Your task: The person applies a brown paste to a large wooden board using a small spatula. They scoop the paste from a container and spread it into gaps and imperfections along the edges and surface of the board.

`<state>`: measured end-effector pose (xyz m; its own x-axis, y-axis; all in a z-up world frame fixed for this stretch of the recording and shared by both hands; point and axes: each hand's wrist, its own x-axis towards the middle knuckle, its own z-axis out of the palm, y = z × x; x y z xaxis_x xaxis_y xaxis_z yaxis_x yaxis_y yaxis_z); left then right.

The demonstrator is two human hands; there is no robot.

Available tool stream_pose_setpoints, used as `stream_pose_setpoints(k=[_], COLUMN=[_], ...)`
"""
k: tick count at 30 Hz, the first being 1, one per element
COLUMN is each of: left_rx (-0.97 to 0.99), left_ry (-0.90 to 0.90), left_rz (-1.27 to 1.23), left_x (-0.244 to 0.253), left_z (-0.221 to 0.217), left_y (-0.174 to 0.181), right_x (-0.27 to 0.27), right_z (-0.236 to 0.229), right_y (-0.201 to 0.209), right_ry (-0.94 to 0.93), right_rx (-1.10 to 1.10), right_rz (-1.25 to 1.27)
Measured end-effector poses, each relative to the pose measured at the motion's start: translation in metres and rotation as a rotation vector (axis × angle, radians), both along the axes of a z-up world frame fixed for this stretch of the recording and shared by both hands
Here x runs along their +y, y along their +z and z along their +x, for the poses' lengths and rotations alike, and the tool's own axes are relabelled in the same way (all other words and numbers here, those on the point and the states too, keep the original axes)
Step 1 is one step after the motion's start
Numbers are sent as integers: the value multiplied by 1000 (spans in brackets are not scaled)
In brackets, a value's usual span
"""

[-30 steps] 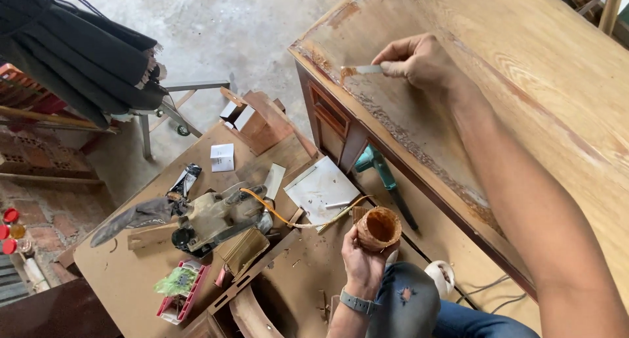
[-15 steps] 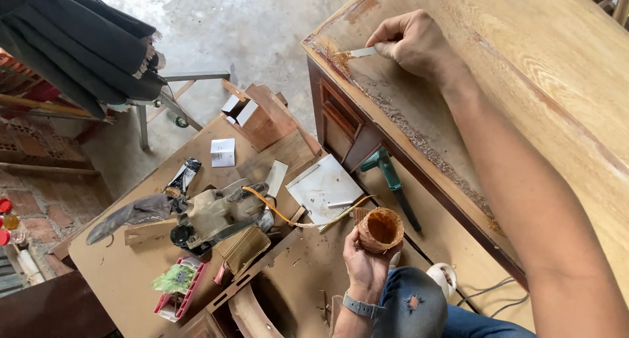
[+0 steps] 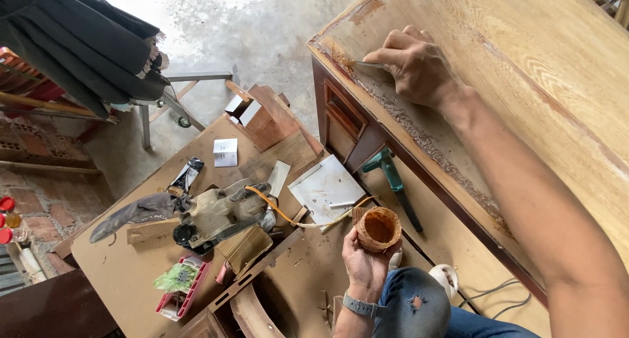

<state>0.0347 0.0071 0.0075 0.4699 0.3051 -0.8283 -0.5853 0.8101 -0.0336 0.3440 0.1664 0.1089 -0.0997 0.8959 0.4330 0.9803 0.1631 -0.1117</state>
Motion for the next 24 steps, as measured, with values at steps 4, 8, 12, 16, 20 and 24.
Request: stream_pose_setpoints(k=[4,8,12,16,20,24], left_rx=[2,16,4,17,11,1], left_ry=[7,19,-2,-8,-12,-21], left_rz=[24,18,44,50,45,24], left_x=[5,4,2,4,4,3], left_z=[-1,0,0,-1,0,0], left_y=[3,1,-6,1,-2,-1], right_x=[-3,-7,-12,-22,-37,-34], right_z=[8,15,14,20,13,10], right_y=[0,-1,4,3,18,13], right_ry=[75,86,68,42,33,-57], right_rx=[-170,-352,-461,-475,-295,84], right_rz=[122,178,180,150,55,53])
